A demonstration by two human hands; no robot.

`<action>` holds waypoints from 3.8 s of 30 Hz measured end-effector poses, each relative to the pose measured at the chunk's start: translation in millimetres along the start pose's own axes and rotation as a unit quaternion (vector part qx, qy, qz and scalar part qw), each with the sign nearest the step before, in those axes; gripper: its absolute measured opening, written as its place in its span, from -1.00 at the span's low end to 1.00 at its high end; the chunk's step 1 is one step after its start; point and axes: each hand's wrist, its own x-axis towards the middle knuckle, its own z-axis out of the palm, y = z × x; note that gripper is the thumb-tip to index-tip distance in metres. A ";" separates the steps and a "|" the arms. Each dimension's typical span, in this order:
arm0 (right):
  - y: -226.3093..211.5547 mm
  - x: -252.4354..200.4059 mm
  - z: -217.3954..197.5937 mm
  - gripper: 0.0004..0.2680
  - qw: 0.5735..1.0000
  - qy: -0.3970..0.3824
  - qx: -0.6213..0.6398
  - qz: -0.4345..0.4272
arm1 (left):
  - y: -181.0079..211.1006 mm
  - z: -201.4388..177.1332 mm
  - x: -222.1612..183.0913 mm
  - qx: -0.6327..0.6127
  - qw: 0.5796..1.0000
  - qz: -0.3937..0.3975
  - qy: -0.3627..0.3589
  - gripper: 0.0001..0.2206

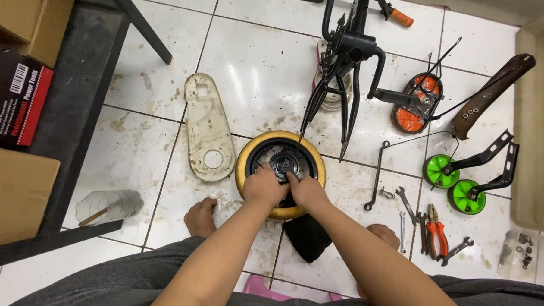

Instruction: Removing the rear wheel and chain guard from a small bicycle.

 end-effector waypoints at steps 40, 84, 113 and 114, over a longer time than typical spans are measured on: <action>-38.6 -71.2 -58.5 -0.45 0.969 0.014 -0.215 -0.123 | -15.6 -48.8 -26.3 0.018 0.997 0.062 -0.053 -0.25; -28.8 -45.0 -46.2 -0.50 0.979 0.012 -0.171 -0.110 | -13.4 -75.4 0.5 -0.067 0.986 0.047 -0.146 0.12; 4.1 -12.7 -6.2 -0.50 0.963 -0.152 0.221 0.008 | -31.2 -21.9 6.2 -0.297 0.947 0.051 -0.109 -0.04; 0.7 -1.9 -9.1 -0.47 0.970 -0.145 0.196 -0.005 | -29.8 -27.0 11.3 -0.297 0.948 0.049 -0.103 -0.04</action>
